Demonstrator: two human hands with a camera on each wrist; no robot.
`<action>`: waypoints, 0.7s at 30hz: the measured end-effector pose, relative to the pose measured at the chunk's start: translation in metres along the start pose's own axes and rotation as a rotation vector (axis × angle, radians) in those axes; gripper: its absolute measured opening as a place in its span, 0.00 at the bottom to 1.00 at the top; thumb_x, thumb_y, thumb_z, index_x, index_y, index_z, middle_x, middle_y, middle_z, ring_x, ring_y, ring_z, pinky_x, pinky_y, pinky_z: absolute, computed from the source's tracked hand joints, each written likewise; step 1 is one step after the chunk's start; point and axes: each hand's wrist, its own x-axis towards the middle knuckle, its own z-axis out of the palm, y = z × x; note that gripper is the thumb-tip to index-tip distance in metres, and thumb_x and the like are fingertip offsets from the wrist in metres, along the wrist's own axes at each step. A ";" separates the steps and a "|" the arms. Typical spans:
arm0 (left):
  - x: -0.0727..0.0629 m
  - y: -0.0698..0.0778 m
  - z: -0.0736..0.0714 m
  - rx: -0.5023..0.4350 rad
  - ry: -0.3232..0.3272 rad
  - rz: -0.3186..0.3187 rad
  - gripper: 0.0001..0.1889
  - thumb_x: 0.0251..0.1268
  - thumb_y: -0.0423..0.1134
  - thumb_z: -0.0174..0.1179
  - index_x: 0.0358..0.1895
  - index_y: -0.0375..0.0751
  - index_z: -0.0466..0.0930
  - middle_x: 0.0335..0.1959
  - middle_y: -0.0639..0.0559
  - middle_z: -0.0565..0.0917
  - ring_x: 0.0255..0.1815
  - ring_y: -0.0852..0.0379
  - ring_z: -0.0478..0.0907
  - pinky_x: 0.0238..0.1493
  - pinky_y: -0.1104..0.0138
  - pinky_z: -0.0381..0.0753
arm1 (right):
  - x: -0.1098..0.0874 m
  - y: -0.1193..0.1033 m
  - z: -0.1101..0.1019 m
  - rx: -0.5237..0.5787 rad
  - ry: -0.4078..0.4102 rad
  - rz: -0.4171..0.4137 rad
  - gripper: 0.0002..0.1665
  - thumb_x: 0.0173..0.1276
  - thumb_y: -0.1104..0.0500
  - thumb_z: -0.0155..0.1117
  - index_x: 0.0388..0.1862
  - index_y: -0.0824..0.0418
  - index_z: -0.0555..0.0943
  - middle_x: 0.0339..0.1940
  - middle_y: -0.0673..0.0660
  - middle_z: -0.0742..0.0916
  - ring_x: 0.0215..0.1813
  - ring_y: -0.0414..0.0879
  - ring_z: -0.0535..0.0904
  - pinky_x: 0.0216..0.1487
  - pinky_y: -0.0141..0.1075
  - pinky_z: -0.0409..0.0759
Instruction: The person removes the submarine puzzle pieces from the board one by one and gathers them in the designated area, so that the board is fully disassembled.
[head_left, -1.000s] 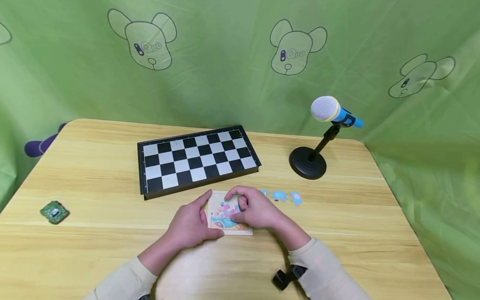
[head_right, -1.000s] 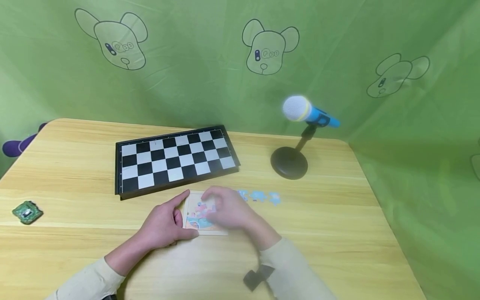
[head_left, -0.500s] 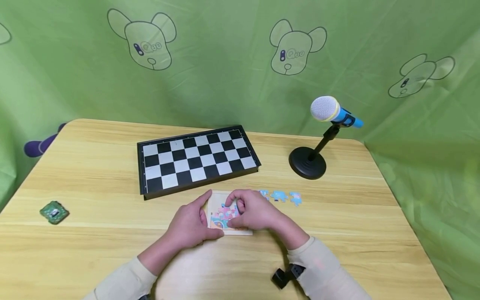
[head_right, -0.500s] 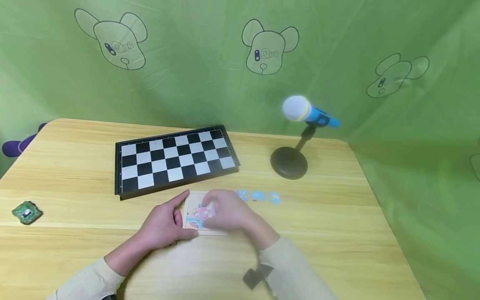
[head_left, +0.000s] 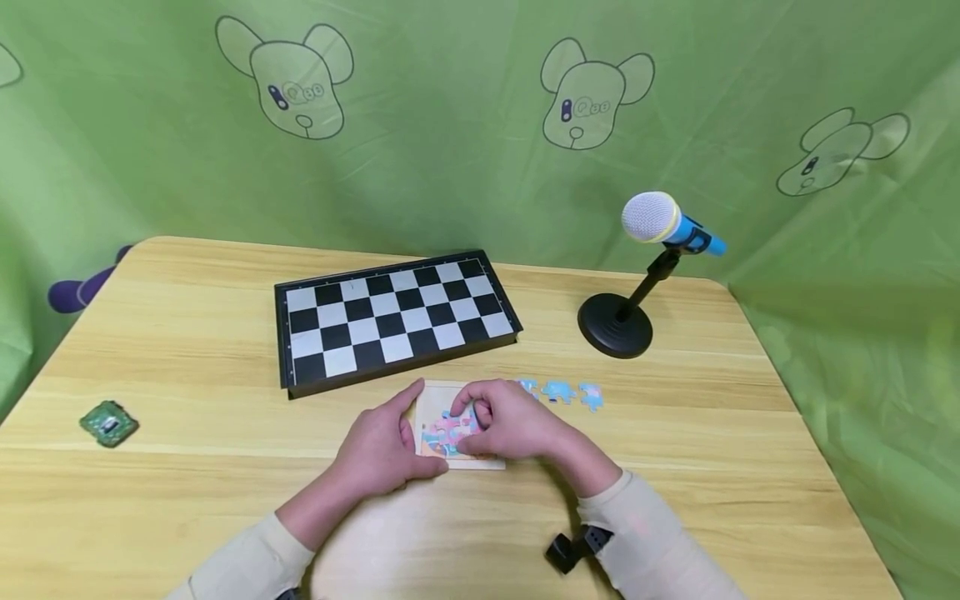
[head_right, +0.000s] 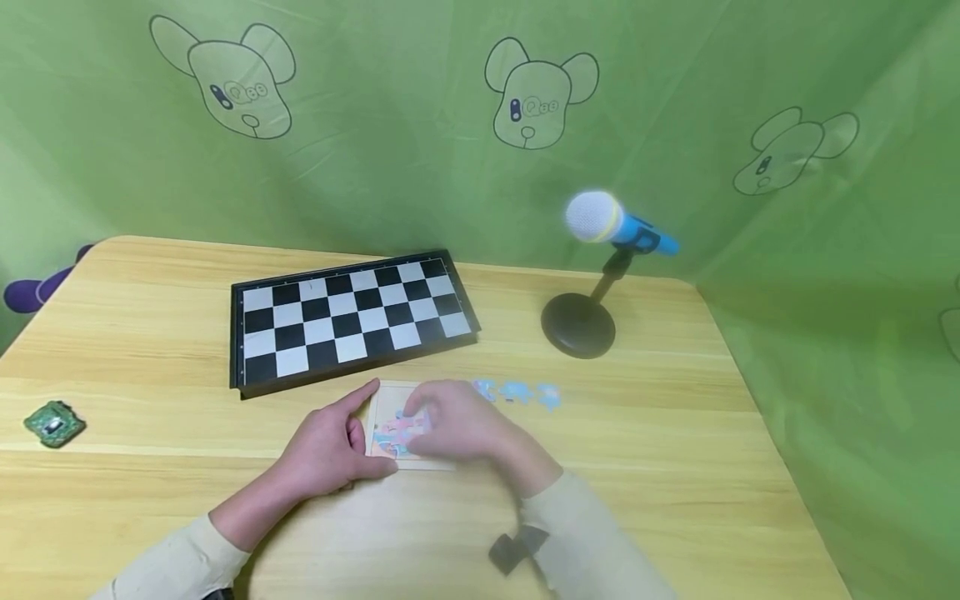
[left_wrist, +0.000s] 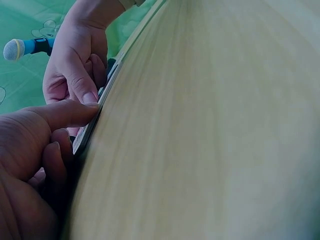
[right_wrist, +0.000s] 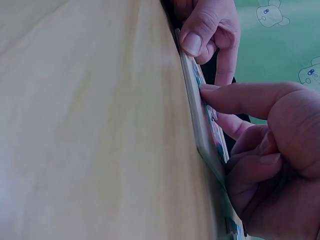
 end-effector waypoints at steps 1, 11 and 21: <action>0.000 0.000 0.000 -0.001 0.000 0.001 0.60 0.36 0.47 0.83 0.77 0.39 0.59 0.16 0.55 0.75 0.15 0.56 0.72 0.18 0.63 0.69 | 0.000 0.000 0.000 -0.002 -0.003 -0.003 0.16 0.56 0.60 0.79 0.42 0.53 0.83 0.13 0.46 0.67 0.17 0.39 0.61 0.25 0.34 0.64; 0.000 0.002 0.000 0.006 0.000 0.000 0.60 0.35 0.47 0.83 0.77 0.40 0.59 0.15 0.55 0.75 0.15 0.56 0.72 0.18 0.63 0.69 | -0.002 0.002 -0.001 0.015 0.014 -0.056 0.12 0.57 0.58 0.78 0.40 0.53 0.85 0.12 0.44 0.64 0.17 0.38 0.59 0.28 0.33 0.67; 0.000 0.001 0.000 0.008 -0.006 -0.007 0.61 0.35 0.47 0.84 0.78 0.40 0.58 0.15 0.55 0.75 0.14 0.56 0.72 0.18 0.63 0.68 | -0.015 0.004 -0.009 0.074 0.085 -0.114 0.13 0.58 0.59 0.78 0.40 0.53 0.83 0.14 0.45 0.64 0.19 0.39 0.59 0.29 0.34 0.66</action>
